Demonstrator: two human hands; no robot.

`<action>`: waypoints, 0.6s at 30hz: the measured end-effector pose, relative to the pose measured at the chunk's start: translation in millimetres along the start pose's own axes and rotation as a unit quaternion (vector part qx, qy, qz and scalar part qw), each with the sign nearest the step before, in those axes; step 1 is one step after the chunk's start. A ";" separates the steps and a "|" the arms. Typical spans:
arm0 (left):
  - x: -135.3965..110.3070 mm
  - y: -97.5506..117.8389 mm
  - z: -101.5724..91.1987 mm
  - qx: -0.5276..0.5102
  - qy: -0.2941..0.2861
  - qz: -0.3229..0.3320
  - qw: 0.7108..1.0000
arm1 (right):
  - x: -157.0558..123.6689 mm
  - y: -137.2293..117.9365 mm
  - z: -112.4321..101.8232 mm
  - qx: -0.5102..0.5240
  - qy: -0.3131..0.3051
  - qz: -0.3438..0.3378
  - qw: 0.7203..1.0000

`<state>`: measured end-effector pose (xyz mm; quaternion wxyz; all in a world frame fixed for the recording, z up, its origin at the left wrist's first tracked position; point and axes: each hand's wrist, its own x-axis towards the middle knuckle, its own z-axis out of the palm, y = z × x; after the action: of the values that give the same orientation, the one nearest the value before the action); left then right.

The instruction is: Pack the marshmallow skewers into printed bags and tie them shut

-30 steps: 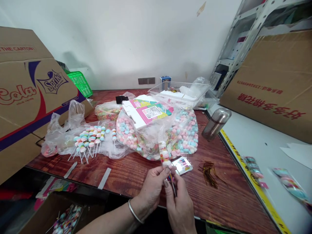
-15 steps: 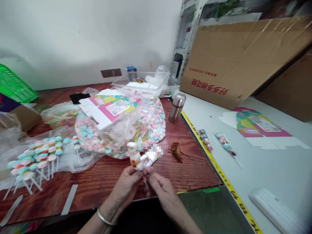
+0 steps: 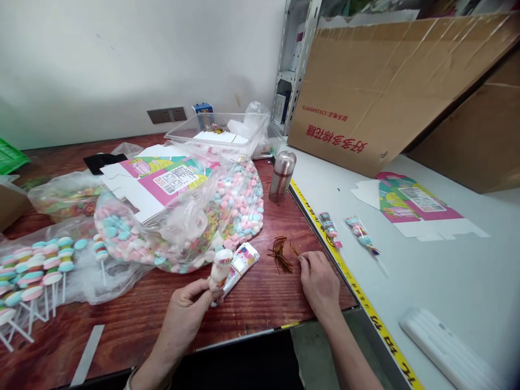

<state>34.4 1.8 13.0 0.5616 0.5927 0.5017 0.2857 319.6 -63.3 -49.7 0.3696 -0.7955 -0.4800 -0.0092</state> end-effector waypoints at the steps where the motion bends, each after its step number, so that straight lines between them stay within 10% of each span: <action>1: 0.7 1.5 0.9 -0.003 0.006 -0.003 1.000 | -0.8 0.0 -1.3 0.007 0.004 -0.001 1.000; 18: 29.7 10.8 21.1 0.159 0.050 0.198 0.966 | 0.2 -16.3 2.0 0.160 0.024 0.053 0.985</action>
<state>66.3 22.5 12.3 0.3668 0.7465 0.4408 0.3374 306.5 -57.7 -41.6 0.5037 -0.7500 -0.4232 0.0684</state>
